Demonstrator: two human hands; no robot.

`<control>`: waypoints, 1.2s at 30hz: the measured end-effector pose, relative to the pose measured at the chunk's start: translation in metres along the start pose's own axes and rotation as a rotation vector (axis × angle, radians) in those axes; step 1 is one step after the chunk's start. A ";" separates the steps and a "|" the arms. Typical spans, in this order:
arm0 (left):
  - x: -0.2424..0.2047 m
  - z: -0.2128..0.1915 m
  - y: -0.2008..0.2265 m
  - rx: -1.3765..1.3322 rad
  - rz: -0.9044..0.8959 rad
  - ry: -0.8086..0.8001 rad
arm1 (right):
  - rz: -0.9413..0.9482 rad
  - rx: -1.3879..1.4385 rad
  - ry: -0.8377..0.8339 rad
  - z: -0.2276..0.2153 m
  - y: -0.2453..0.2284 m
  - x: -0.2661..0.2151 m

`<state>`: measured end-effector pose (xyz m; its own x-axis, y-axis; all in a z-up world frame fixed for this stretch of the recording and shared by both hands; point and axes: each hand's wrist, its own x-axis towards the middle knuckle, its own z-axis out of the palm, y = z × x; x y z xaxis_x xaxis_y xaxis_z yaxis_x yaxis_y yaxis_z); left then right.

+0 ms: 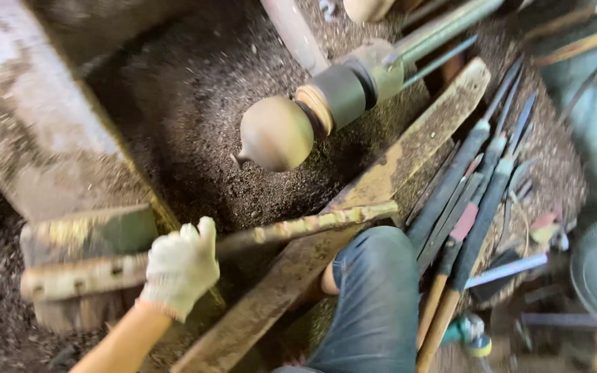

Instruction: The recorder is turning a wooden vase on a lathe and applying glue to cracks or joints.

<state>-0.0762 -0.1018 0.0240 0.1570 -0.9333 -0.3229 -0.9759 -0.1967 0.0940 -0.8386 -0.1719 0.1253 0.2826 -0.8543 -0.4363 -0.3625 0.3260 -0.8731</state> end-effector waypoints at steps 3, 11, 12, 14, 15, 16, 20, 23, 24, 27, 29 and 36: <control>-0.001 0.007 0.012 -0.033 -0.166 0.055 | -0.057 0.099 -0.140 -0.036 -0.040 0.063; -0.001 -0.020 0.096 -0.159 -0.405 -0.217 | -0.002 0.206 -0.385 -0.014 0.078 0.086; 0.002 -0.014 0.105 -0.187 -0.419 -0.246 | 0.046 0.299 -0.420 -0.008 0.090 0.095; 0.000 -0.012 0.120 -0.184 -0.417 -0.265 | 0.108 0.302 -0.430 0.067 0.044 0.111; 0.003 -0.014 0.125 -0.175 -0.406 -0.257 | 0.144 0.308 -0.433 0.095 0.010 0.108; 0.008 -0.021 0.130 -0.181 -0.419 -0.266 | 0.153 0.303 -0.446 0.096 0.015 0.122; 0.033 -0.039 0.159 -0.323 -0.244 -0.116 | 0.251 0.164 -0.675 0.118 0.008 0.166; 0.072 -0.038 0.192 -0.467 -0.018 0.054 | 0.282 -0.068 -0.678 0.129 -0.003 0.186; 0.087 -0.037 0.203 -0.513 0.102 0.134 | 0.200 -0.186 -0.690 0.130 -0.004 0.193; 0.131 -0.019 0.236 -0.507 0.291 0.319 | 0.250 -0.229 -0.725 0.107 0.004 0.210; 0.159 0.013 0.246 -0.512 0.248 0.245 | 0.409 -0.231 -0.706 0.122 -0.020 0.220; 0.131 0.026 0.218 -0.684 0.110 0.066 | 0.307 -0.247 -0.921 0.158 -0.061 0.232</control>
<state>-0.2726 -0.2595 -0.0227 0.0924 -0.9707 -0.2219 -0.6759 -0.2248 0.7019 -0.6110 -0.3260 0.0427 0.6855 -0.0666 -0.7250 -0.6799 0.2978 -0.6702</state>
